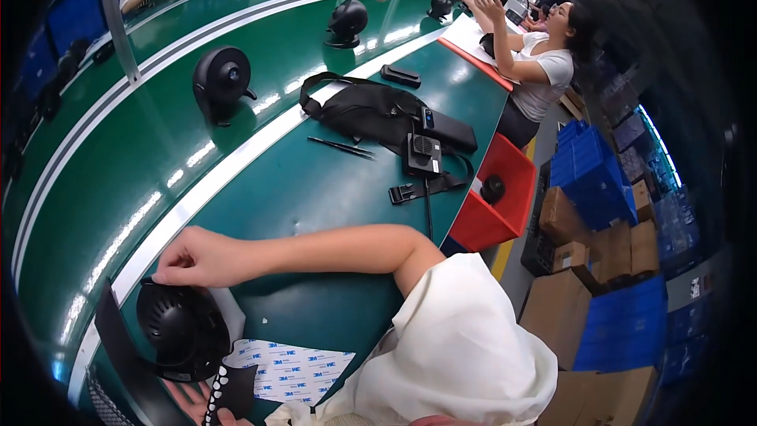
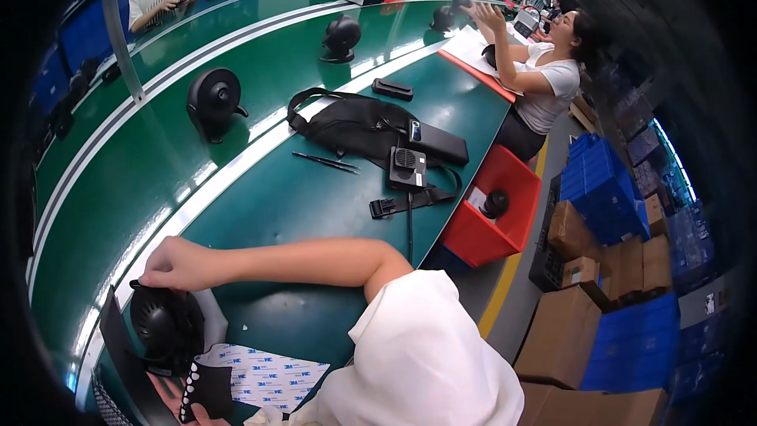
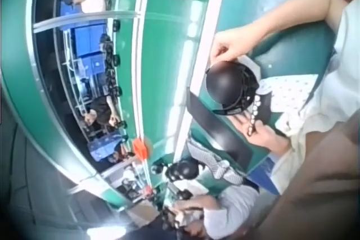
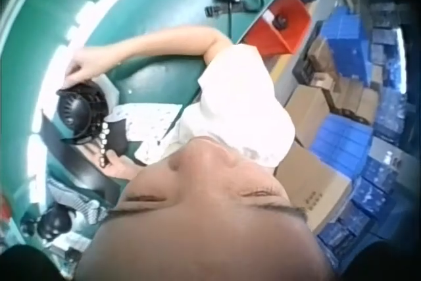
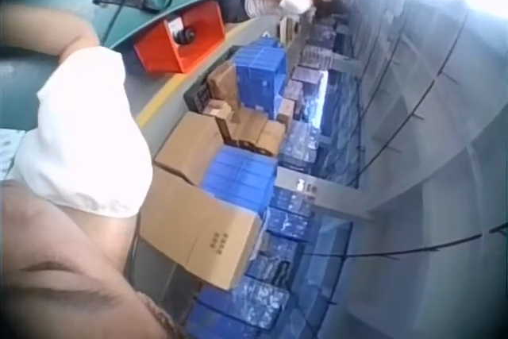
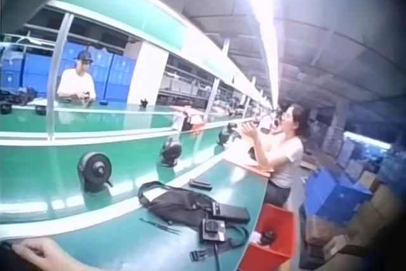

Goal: Assembling black plastic components and mesh padding for light fixtures on an assembly line.

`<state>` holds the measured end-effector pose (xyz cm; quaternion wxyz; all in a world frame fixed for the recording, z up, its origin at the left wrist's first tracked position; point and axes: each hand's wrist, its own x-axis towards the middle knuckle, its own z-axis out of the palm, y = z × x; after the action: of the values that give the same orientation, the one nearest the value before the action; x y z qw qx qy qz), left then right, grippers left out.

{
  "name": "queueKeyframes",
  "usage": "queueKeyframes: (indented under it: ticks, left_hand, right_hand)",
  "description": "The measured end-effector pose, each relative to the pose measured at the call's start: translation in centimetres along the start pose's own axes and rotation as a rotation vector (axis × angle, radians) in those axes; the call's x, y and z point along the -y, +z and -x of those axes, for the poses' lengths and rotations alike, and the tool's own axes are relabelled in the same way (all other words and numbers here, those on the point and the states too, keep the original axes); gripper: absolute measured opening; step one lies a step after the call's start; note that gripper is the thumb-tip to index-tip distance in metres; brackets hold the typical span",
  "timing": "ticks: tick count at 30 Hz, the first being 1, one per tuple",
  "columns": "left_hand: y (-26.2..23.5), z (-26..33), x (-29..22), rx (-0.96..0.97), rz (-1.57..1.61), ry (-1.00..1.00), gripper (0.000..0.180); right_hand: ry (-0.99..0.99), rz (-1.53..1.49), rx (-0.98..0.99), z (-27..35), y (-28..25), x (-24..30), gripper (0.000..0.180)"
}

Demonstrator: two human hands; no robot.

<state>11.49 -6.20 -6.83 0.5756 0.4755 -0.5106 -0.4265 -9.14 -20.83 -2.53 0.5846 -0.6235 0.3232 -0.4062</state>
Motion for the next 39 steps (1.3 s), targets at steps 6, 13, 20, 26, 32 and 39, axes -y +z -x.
queueKeyframes:
  ticks: [6,13,20,26,32,39]
  left_hand:
    - [0.8,-0.2,-1.8,-0.008,0.048,-0.043,0.063]
    - [-1.5,0.8,-1.0,-0.023,0.022,-0.014,0.061]
    - [1.4,1.5,-3.5,-0.014,0.358,-0.122,0.021]
    - [1.7,0.9,-5.7,0.046,0.394,-0.067,0.022]
    - [1.0,1.9,-5.0,-0.016,-0.081,-0.019,0.011]
    - [1.3,1.4,-4.7,0.025,-0.263,0.262,0.011]
  right_hand:
    - [-0.261,0.049,-0.108,-0.1,2.1,-1.0,0.029]
    - [-0.364,0.497,-0.227,0.0,2.7,-0.4,0.03]
    - [-0.676,0.855,0.112,5.3,2.2,5.6,0.041]
    - [-0.286,0.432,0.275,5.5,6.0,5.0,0.026]
    - [-0.217,0.598,0.322,6.2,5.6,5.9,0.02]
    - [-0.549,0.812,0.37,5.2,6.1,7.5,0.03]
